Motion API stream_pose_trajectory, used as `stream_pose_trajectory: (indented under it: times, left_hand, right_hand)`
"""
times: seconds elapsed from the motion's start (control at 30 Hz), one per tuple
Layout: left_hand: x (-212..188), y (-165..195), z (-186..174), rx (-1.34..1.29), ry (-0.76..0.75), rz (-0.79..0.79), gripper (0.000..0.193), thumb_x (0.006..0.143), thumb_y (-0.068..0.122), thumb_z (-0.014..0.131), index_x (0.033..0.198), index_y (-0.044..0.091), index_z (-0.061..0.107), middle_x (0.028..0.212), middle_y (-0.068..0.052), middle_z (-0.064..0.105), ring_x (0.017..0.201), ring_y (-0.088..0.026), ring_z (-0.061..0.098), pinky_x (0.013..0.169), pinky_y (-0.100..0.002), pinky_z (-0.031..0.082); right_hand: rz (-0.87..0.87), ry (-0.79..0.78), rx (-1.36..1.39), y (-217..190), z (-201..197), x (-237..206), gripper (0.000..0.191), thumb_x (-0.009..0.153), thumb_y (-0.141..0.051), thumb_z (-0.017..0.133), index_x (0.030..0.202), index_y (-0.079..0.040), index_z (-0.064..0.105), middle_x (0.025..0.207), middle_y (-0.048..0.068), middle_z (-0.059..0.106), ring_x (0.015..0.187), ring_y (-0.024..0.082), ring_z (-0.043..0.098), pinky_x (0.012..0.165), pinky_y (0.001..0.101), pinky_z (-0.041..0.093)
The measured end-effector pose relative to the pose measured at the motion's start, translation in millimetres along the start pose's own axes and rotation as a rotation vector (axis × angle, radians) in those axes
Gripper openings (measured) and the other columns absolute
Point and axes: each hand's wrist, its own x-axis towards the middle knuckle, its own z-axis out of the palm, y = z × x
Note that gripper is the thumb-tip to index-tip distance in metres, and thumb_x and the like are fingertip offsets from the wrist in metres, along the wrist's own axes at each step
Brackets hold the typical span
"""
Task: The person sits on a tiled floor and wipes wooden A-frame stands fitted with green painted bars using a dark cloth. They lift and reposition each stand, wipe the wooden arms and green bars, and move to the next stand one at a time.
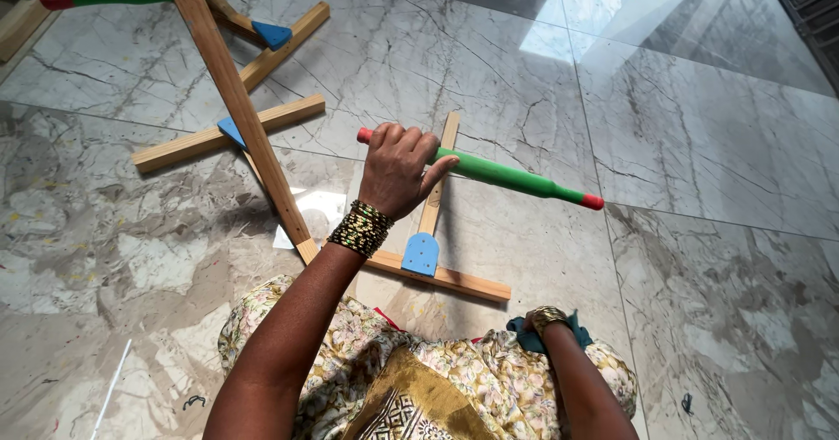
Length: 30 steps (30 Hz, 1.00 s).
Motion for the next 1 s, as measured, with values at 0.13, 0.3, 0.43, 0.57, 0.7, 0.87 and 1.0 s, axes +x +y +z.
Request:
stream_pose_trajectory:
  times: [0.13,0.3,0.43,0.57,0.7,0.87,1.0]
  left_hand:
    - [0.3,-0.1,-1.1,-0.021,-0.016,-0.003,0.042,0.104,0.052,0.060,0.098,0.011,0.064,0.086,-0.005,0.057,0.089,-0.024,0.053,0.098,-0.043,0.040]
    - [0.6,2.1,-0.9,0.002,0.018,0.012,0.042,0.103,0.052,0.060,0.101,0.010,0.065,0.088,-0.005,0.058,0.090,-0.024,0.053,0.097,-0.044,0.039]
    - [-1.3,1.2,1.6,0.037,0.053,0.026,0.042,0.103,0.053,0.061,0.104,0.011,0.066,0.093,-0.004,0.059,0.093,-0.023,0.053,0.098,-0.043,0.040]
    - [-2.1,-2.4,4.0,0.046,0.055,0.009,0.045,0.102,0.057,0.060,0.104,0.013,0.066,0.093,-0.003,0.059,0.093,-0.022,0.054,0.096,-0.041,0.041]
    - [-1.3,-5.1,9.6,0.114,-0.052,-0.007,0.051,0.100,0.063,0.059,0.098,0.012,0.065,0.085,-0.003,0.057,0.086,-0.021,0.053,0.092,-0.041,0.042]
    - [6.0,-8.2,25.8,0.189,0.035,-0.015,0.053,0.100,0.064,0.056,0.098,0.012,0.065,0.084,-0.002,0.056,0.084,-0.021,0.052,0.090,-0.039,0.041]
    - [15.7,-5.8,37.5,0.175,0.005,-0.047,0.052,0.099,0.065,0.055,0.093,0.014,0.063,0.082,-0.002,0.055,0.083,-0.021,0.052,0.090,-0.040,0.041]
  right_hand:
    - [0.166,0.169,0.198,22.1,-27.1,15.3,0.043,0.091,-0.037,0.062,0.129,-0.021,0.073,0.137,0.007,0.068,0.126,0.029,0.064,0.101,0.0498,0.052]
    - [0.029,0.585,0.290,40.1,-75.4,19.3,0.045,0.096,-0.051,0.056,0.132,-0.026,0.069,0.120,0.011,0.077,0.114,0.029,0.073,0.099,0.0439,0.055]
    - [-0.677,0.789,0.941,-35.7,-85.9,4.4,0.042,0.097,-0.046,0.061,0.128,-0.019,0.069,0.121,0.014,0.075,0.112,0.029,0.072,0.098,0.0393,0.055]
    - [-0.737,0.638,0.620,-168.6,-33.0,-31.5,0.063,0.088,-0.028,0.073,0.145,-0.015,0.049,0.137,0.019,0.055,0.125,0.033,0.055,0.098,0.0469,0.050]
    - [-0.665,0.934,0.220,-222.2,53.9,-60.3,0.057,0.089,-0.016,0.064,0.144,-0.022,0.049,0.132,0.018,0.054,0.123,0.036,0.052,0.086,0.0477,0.052]
    - [-0.921,0.895,0.614,-162.1,39.2,-89.0,0.055,0.080,-0.014,0.066,0.133,-0.013,0.053,0.121,0.019,0.057,0.110,0.040,0.060,0.085,0.0483,0.057]
    - [-0.861,1.507,1.102,-60.3,-30.0,-161.3,0.056,0.077,0.011,0.054,0.131,-0.005,0.055,0.129,0.020,0.062,0.126,0.036,0.062,0.109,0.0434,0.051]
